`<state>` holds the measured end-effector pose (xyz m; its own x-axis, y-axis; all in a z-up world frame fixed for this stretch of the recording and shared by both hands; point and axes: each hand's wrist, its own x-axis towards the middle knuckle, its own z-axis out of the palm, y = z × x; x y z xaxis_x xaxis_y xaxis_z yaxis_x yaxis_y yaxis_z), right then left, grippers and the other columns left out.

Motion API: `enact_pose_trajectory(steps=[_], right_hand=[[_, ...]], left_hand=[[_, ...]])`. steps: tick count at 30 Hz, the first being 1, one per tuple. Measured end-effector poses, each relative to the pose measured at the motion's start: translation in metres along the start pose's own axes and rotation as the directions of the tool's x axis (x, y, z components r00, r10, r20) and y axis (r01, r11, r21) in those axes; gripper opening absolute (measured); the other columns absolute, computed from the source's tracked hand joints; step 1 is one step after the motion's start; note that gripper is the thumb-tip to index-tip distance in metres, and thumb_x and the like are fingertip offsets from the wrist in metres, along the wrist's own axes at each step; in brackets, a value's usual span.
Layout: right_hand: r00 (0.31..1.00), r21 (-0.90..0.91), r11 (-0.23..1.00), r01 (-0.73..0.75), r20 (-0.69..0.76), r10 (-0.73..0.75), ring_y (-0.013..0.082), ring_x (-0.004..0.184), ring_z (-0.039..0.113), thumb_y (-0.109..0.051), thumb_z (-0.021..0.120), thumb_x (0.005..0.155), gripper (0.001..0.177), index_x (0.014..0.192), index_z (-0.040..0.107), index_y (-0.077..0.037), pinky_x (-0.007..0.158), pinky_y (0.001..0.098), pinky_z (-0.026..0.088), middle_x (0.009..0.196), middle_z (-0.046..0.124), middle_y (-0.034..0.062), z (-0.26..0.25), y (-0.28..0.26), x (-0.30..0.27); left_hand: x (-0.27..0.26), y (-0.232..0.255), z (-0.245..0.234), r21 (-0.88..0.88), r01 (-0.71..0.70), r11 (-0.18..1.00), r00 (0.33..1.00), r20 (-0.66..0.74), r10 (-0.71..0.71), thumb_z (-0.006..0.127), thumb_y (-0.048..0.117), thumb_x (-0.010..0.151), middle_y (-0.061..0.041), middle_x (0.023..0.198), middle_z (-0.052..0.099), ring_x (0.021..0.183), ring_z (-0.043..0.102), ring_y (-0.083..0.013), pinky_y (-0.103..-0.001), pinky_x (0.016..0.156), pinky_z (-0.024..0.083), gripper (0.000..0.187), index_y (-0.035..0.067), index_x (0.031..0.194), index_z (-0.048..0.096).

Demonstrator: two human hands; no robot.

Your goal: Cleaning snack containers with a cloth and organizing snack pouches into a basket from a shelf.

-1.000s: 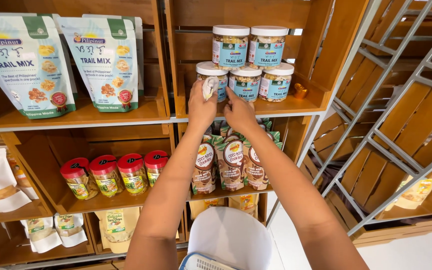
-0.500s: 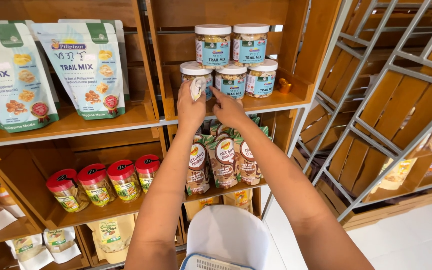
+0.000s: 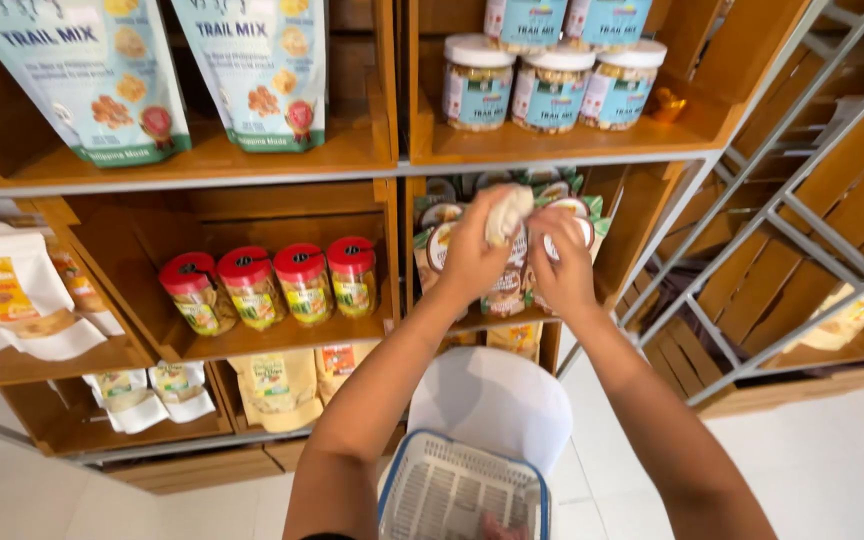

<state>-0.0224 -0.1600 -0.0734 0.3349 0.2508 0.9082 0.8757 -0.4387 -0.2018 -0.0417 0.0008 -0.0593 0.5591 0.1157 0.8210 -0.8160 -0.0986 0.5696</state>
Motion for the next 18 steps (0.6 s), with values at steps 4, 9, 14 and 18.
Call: enact_pose_trajectory(steps=[4,9,14,18], right_hand=[[0.937,0.13,0.929,-0.347,0.085,0.338,0.0319,0.119,0.064,-0.001,0.062,0.096,0.027,0.119,0.073,-0.011,0.104,0.0455,0.048,0.119,0.071,0.0076,-0.019,-0.019,-0.124],[0.372,0.41,0.308,-0.859,0.086,0.924,0.023,0.1,0.068,0.008,0.055,0.096,0.031,0.124,0.065,-0.003,0.09,0.0324,0.055,0.116,0.069,0.0136,-0.053,-0.035,-0.242],[0.263,0.351,0.19,-0.917,0.172,0.949,0.0246,0.099,0.069,0.003,0.058,0.097,0.031,0.127,0.063,-0.002,0.089,0.0363,0.058,0.119,0.069,0.0163,-0.095,-0.057,-0.281],[0.252,0.421,0.158,-0.893,0.179,0.951,0.0201,0.097,0.069,0.001,0.059,0.098,0.033,0.13,0.06,-0.003,0.088,0.0328,0.059,0.119,0.068,0.0128,-0.125,-0.071,-0.302]], left_hand=[[-0.102,-0.015,-0.02,-0.019,0.232,0.972,0.962,0.151,-0.227,0.076,0.002,0.085,-0.011,0.12,0.071,0.12,0.066,-0.0284,-0.042,0.106,0.049,0.045,0.008,0.128,0.065],[-0.192,0.041,-0.038,-0.207,0.784,0.585,0.566,-0.149,-0.811,0.067,0.017,0.095,-0.02,0.13,0.067,0.124,0.063,-0.032,-0.05,0.113,0.041,0.048,0.008,0.14,0.058],[-0.275,0.029,-0.034,-0.36,0.772,0.523,0.53,-0.089,-0.844,0.059,0.002,0.093,-0.015,0.084,0.063,0.057,0.06,-0.0173,-0.033,0.052,0.059,0.03,-0.004,0.122,0.055],[-0.3,0.057,-0.014,-0.28,0.784,0.554,0.536,-0.146,-0.832,0.057,0.0,0.094,-0.016,0.08,0.064,0.054,0.061,-0.0175,-0.033,0.051,0.056,0.027,-0.003,0.12,0.058]])
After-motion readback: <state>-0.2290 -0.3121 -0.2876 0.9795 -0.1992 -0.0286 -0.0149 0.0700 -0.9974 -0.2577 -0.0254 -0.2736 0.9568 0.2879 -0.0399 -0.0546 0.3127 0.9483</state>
